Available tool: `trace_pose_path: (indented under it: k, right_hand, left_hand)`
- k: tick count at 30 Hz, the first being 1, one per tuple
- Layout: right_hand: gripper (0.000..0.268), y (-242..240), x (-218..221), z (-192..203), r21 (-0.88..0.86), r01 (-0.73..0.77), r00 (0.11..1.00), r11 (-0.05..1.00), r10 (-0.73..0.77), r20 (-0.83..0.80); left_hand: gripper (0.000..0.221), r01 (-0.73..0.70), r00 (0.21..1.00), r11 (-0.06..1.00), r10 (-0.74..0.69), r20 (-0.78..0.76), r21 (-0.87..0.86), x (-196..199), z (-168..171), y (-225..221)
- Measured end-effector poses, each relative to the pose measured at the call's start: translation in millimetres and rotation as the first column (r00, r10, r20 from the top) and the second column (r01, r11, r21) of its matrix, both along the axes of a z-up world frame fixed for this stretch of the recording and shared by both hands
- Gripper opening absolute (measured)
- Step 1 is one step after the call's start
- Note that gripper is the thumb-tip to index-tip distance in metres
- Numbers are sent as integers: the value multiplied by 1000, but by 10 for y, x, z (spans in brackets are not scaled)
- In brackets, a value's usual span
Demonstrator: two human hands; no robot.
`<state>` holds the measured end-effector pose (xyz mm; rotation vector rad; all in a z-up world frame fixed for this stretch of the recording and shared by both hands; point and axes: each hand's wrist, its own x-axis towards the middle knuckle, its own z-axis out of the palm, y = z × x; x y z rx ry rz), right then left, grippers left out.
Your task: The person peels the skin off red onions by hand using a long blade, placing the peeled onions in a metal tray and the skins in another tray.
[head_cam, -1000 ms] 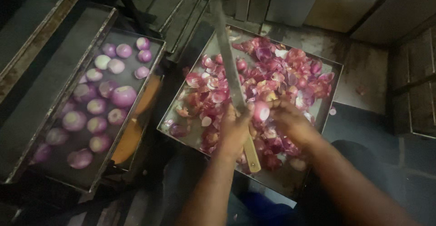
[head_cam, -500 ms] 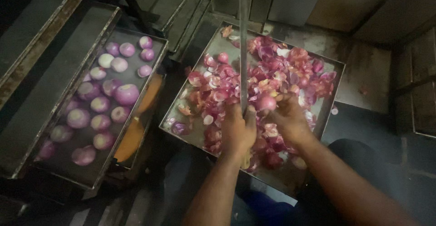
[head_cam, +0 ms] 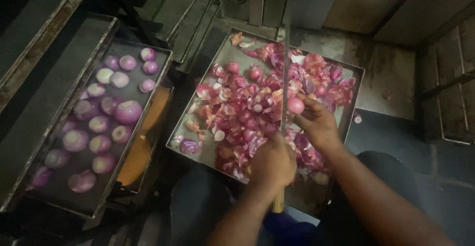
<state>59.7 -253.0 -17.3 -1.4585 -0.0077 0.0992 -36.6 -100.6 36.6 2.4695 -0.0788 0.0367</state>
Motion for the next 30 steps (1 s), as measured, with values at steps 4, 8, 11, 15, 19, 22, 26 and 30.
trace_pose_path:
  k: [4, 8, 11, 15, 19, 22, 26, 30]
  right_hand:
    - [58, -135, 22, 42, 73, -68, 997, 995, 69, -19]
    - [47, -79, -25, 19, 423, -73, 989, 903, 121, -87]
    - [44, -50, -12, -20, 410, -49, 990, 911, 99, -103]
    - [48, -6, 20, -5, 251, -34, 997, 967, 51, -64]
    - [58, -22, 36, -29, -47, 7, 1000, 999, -6, 27]
    - [52, -59, 46, -154, -139, 57, 997, 989, -51, 52]
    - [55, -164, 88, -318, -163, 47, 998, 985, -40, 47]
    - [53, -212, 93, -408, -65, -55, 988, 996, 64, 140]
  left_hand:
    - [24, -125, 948, 644, -147, -282, -755, 74, 51, 241]
    - [26, -353, 891, 441, -112, -441, -825, 101, 106, 249]
    - [25, -243, 964, 739, 112, -241, -629, 107, 40, 200]
    - [24, -169, 986, 955, 166, -33, -244, 41, -38, 140]
    - [22, -126, 988, 966, 142, 58, -224, -4, -27, 27]
    - [25, -81, 995, 990, 88, 55, -117, -8, 20, -33]
    - [21, -89, 971, 990, 111, 210, -109, -83, 63, -65]
    - [20, -17, 1000, 1000, 17, 21, 26, 29, 64, -50]
